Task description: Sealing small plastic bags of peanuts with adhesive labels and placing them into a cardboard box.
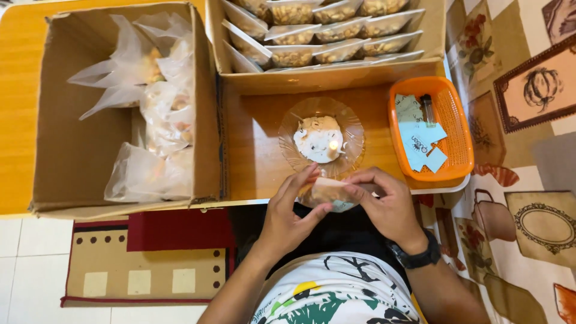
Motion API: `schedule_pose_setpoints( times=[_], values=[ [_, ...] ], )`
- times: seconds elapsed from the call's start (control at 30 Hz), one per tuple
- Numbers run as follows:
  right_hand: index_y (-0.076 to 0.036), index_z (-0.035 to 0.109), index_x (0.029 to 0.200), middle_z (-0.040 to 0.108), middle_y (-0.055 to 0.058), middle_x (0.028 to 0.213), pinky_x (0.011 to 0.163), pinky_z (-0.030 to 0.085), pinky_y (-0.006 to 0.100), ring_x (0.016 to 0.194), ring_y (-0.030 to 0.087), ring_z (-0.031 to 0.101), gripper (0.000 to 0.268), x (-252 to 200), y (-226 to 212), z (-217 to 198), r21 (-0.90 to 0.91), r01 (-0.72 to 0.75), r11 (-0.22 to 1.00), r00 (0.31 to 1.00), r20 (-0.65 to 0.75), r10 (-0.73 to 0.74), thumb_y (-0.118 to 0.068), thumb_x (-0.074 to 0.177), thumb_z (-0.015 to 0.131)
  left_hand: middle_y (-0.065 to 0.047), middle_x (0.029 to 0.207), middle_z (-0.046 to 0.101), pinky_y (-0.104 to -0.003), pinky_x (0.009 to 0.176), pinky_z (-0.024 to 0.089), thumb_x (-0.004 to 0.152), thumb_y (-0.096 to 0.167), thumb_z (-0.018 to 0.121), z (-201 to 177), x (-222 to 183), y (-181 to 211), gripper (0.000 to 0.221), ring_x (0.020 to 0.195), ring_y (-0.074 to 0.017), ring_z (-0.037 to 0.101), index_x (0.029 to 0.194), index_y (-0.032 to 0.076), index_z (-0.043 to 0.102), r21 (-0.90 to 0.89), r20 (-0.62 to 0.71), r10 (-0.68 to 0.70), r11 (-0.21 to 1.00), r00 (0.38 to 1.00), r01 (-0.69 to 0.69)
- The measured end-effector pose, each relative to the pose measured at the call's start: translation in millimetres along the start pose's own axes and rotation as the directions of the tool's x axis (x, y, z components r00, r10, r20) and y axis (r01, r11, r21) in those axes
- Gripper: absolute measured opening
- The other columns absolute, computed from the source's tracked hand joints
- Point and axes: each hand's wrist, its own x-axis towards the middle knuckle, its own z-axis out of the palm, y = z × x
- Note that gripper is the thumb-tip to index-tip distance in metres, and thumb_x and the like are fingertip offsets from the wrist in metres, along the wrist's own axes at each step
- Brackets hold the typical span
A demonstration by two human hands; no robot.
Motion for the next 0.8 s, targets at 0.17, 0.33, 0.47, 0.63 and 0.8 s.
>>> schedule_pose_setpoints(
  times=[0.17, 0.33, 0.47, 0.63, 0.8],
  values=[
    [-0.011, 0.08, 0.088, 0.079, 0.005, 0.087, 0.074, 0.058, 0.031, 0.077, 0.016, 0.074, 0.007, -1.5, -33.2, 6.5, -0.054, 0.212, 0.976, 0.976, 0.054, -0.209, -0.015, 0.084, 0.083, -0.011, 0.123, 0.07, -0.054, 0.11, 0.046, 0.079, 0.025, 0.088, -14.1, 2.5, 22.3, 0.055, 0.121, -0.039, 0.066, 0.129, 0.012, 0.07, -0.02, 0.007, 0.034, 0.999, 0.999, -0.034],
    [-0.011, 0.08, 0.088, 0.079, 0.004, 0.088, 0.074, 0.058, 0.03, 0.076, 0.016, 0.075, 0.007, -3.6, -44.1, 5.8, -0.065, 0.287, 0.956, 0.956, 0.086, -0.282, -0.016, 0.084, 0.082, -0.003, 0.109, 0.076, -0.049, 0.114, 0.041, 0.087, 0.019, 0.082, -15.8, 1.8, 28.5, 0.013, 0.117, -0.0315, 0.07, 0.1, 0.018, 0.081, -0.048, -0.056, 0.048, 0.998, 0.997, -0.051],
    [-0.01, 0.079, 0.088, 0.079, 0.005, 0.087, 0.073, 0.058, 0.031, 0.076, 0.018, 0.076, 0.004, -4.9, -47.3, 5.5, -0.05, 0.29, 0.956, 0.953, 0.104, -0.283, -0.015, 0.087, 0.079, -0.004, 0.107, 0.077, -0.051, 0.117, 0.034, 0.083, 0.017, 0.086, -16.8, 0.5, 29.7, 0.012, 0.112, -0.0307, 0.072, 0.094, 0.016, 0.082, -0.038, -0.091, 0.073, 0.996, 0.993, -0.077],
    [-0.006, 0.072, 0.094, 0.076, 0.009, 0.098, 0.084, 0.061, 0.029, 0.091, 0.02, 0.076, 0.009, -5.5, -36.1, 1.2, -0.155, 0.415, 0.896, 0.895, 0.248, -0.372, -0.012, 0.089, 0.075, -0.002, 0.116, 0.073, -0.052, 0.122, 0.03, 0.091, 0.018, 0.078, -20.3, -2.0, 35.8, 0.006, 0.12, -0.0233, 0.066, 0.096, 0.018, 0.077, -0.018, -0.044, 0.079, 0.997, 0.996, -0.08],
    [-0.005, 0.071, 0.095, 0.075, 0.009, 0.095, 0.079, 0.059, 0.028, 0.086, 0.019, 0.073, 0.007, -4.3, -41.2, 3.8, -0.126, 0.428, 0.895, 0.888, 0.243, -0.391, -0.011, 0.091, 0.072, -0.012, 0.146, 0.061, -0.055, 0.131, 0.005, 0.081, 0.024, 0.084, -24.8, 3.4, 53.2, 0.071, 0.144, -0.03, 0.052, 0.142, 0.011, 0.048, 0.067, 0.086, -0.072, 0.996, 0.994, 0.066]
  ],
)
